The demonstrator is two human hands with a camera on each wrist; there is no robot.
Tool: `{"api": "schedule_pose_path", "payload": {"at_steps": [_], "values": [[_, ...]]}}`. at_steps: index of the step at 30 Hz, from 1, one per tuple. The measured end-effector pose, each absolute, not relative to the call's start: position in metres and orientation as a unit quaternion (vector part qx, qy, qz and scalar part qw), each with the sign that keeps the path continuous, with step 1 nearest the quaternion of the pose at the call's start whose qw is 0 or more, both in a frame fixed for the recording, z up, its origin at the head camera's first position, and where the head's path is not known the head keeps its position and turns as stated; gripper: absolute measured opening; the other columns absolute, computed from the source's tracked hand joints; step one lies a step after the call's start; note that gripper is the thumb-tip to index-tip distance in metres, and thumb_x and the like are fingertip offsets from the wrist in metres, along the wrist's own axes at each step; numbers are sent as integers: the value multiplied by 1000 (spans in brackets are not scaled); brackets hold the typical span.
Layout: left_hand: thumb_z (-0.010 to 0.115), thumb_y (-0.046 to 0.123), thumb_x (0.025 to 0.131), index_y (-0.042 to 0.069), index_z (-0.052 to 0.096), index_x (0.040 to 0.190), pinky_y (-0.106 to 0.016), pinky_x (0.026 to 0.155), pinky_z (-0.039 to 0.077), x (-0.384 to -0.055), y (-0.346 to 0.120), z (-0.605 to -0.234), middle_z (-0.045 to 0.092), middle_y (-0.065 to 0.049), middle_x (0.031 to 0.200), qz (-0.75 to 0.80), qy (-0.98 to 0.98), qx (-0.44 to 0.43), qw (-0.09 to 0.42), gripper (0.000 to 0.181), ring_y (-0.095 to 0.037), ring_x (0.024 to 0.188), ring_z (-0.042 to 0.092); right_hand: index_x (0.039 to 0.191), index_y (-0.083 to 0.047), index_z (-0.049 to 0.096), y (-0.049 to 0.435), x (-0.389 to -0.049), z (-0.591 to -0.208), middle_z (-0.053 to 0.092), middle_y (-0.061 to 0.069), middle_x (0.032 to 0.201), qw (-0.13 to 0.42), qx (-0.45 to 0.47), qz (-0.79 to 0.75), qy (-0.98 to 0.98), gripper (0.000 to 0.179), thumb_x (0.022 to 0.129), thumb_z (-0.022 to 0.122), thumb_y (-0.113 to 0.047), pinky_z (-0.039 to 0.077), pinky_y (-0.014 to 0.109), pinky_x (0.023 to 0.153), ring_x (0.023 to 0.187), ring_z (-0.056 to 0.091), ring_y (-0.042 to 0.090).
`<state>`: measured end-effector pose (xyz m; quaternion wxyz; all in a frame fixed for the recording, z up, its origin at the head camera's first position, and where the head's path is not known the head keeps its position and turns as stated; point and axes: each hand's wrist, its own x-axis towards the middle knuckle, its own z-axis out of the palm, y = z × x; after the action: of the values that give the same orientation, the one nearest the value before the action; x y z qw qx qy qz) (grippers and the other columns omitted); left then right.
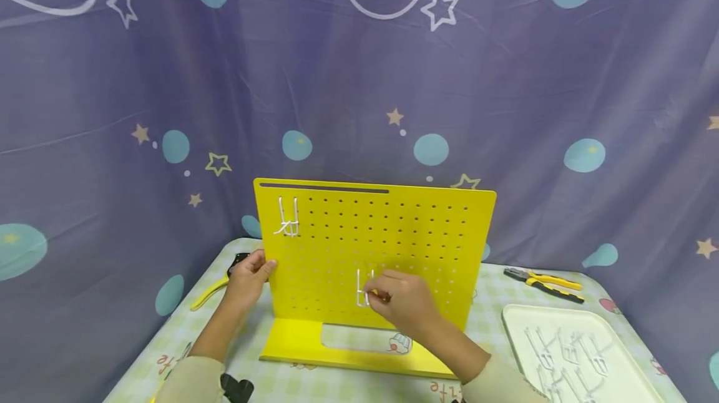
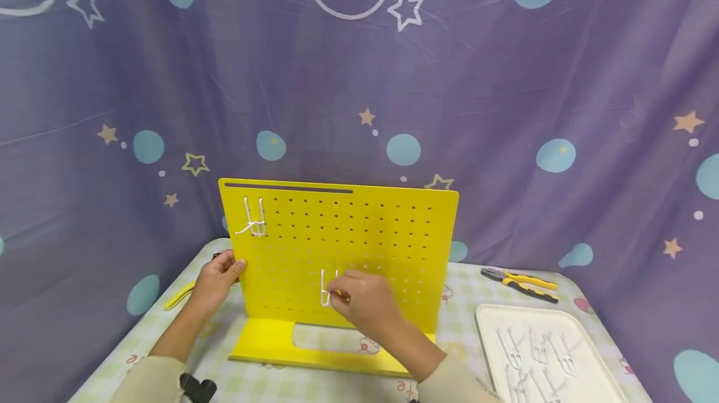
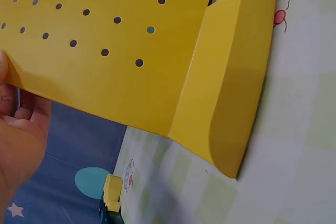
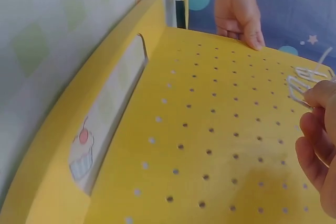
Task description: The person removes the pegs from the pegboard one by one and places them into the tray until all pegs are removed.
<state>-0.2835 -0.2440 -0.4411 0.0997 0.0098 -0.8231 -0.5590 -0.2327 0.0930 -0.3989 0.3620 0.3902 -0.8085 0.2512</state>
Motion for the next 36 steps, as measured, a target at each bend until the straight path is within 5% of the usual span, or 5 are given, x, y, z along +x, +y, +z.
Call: {"api": "schedule_pose_path", "payload": {"at_steps": [14, 25, 36], "values": [[56, 33, 106, 5, 63, 125, -20, 82, 51, -283, -248, -436, 66, 16, 92, -553, -827, 4, 101, 35, -6, 91, 58, 81, -20, 78, 167, -203, -383, 52, -16, 63, 255, 303, 285, -873, 22, 75, 85, 0, 44, 15, 53, 60, 43, -8], [56, 35, 105, 5, 63, 122, -21, 83, 52, -287, -241, -438, 66, 14, 92, -551, -830, -2, 93, 35, -7, 91, 59, 84, -27, 78, 245, -179, -387, 57, -24, 68, 254, 285, 246, -891, 26, 75, 87, -5, 47, 15, 55, 61, 48, -11], [56, 34, 105, 5, 62, 117, -17, 79, 50, -290, -242, -439, 62, 22, 84, -549, -830, 0, 103, 32, -2, 86, 58, 86, -27, 79, 323, -167, -392, 69, -16, 76, 258, 201, 213, -921, 25, 73, 88, -8, 45, 13, 55, 65, 55, -10]]}}
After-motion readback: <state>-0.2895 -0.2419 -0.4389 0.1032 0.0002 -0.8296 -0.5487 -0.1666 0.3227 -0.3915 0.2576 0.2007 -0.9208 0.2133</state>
